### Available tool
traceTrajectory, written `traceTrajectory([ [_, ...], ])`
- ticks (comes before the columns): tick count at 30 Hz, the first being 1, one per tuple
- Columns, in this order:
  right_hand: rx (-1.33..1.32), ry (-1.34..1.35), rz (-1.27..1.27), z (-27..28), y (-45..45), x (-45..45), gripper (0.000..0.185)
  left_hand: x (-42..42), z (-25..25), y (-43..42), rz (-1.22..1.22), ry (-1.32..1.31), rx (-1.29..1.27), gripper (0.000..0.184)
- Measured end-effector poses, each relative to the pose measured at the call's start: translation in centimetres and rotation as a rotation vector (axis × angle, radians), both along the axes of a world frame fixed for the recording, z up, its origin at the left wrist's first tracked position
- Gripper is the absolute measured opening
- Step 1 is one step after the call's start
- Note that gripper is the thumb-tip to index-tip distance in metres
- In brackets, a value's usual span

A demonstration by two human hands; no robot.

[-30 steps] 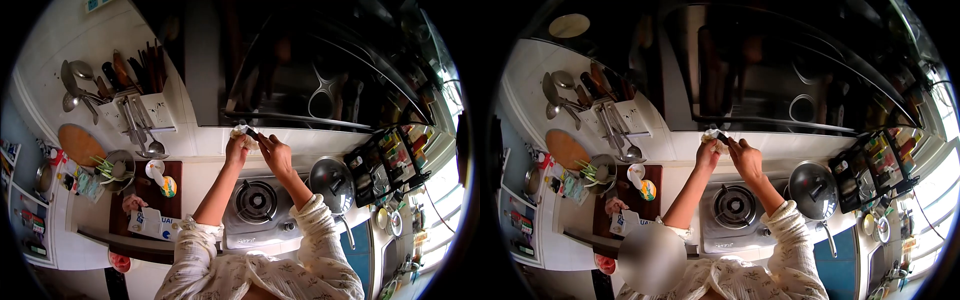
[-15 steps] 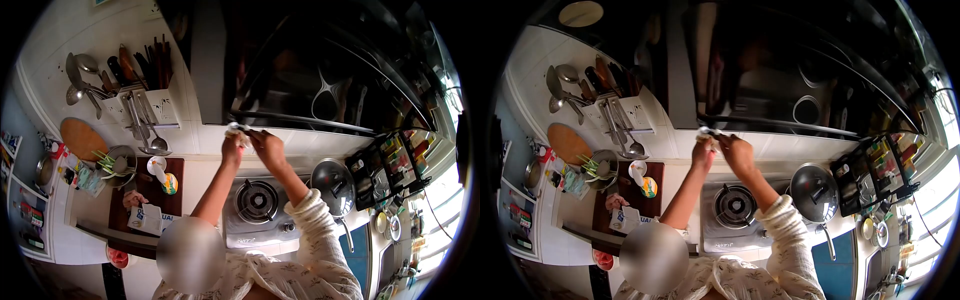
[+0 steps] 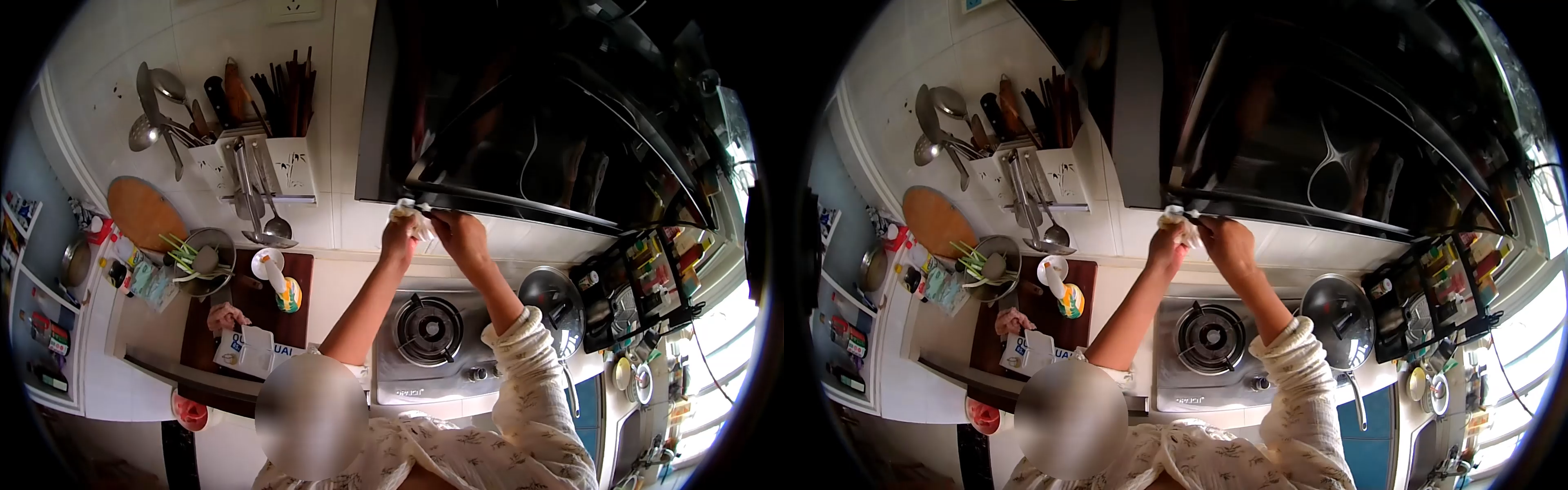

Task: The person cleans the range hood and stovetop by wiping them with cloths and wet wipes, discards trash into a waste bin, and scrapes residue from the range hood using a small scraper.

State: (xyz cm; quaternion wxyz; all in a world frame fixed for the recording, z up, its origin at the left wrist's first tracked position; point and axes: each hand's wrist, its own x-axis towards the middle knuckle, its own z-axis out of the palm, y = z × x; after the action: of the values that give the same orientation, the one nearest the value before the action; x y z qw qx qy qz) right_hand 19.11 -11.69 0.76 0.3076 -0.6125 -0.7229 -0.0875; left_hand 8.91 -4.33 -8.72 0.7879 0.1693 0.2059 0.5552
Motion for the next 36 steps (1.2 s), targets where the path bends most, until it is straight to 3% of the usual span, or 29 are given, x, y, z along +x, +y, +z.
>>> traceTrajectory([
  [3,-0.017,0.004,0.005,0.6,1.4,-3.5,0.012,-2.4,-0.8,1.5,0.080,-0.154,0.128,0.034],
  [12,0.086,-0.117,-0.004,0.1,0.2,-2.9,0.011,-2.9,-1.8,1.1,0.023,-0.076,0.110,0.040],
  [16,0.066,-0.082,0.038,-0.3,2.3,-6.6,0.015,-5.3,-1.5,2.4,0.118,-0.190,0.043,0.030],
  [24,0.020,-0.126,-0.079,0.2,0.2,-4.1,0.013,-4.5,-0.4,0.4,0.022,-0.012,0.103,0.042],
  [28,0.081,-0.128,0.051,0.0,1.4,-5.1,0.012,-4.3,-1.0,0.8,0.054,-0.101,0.060,0.037],
  [30,-0.010,-0.153,0.004,0.3,2.1,-7.0,0.013,-5.2,-1.1,1.3,0.128,-0.129,0.014,0.033],
  [36,0.138,-0.163,0.030,-0.8,1.9,-7.2,0.015,-6.3,-2.0,1.9,0.127,-0.102,0.118,0.031],
])
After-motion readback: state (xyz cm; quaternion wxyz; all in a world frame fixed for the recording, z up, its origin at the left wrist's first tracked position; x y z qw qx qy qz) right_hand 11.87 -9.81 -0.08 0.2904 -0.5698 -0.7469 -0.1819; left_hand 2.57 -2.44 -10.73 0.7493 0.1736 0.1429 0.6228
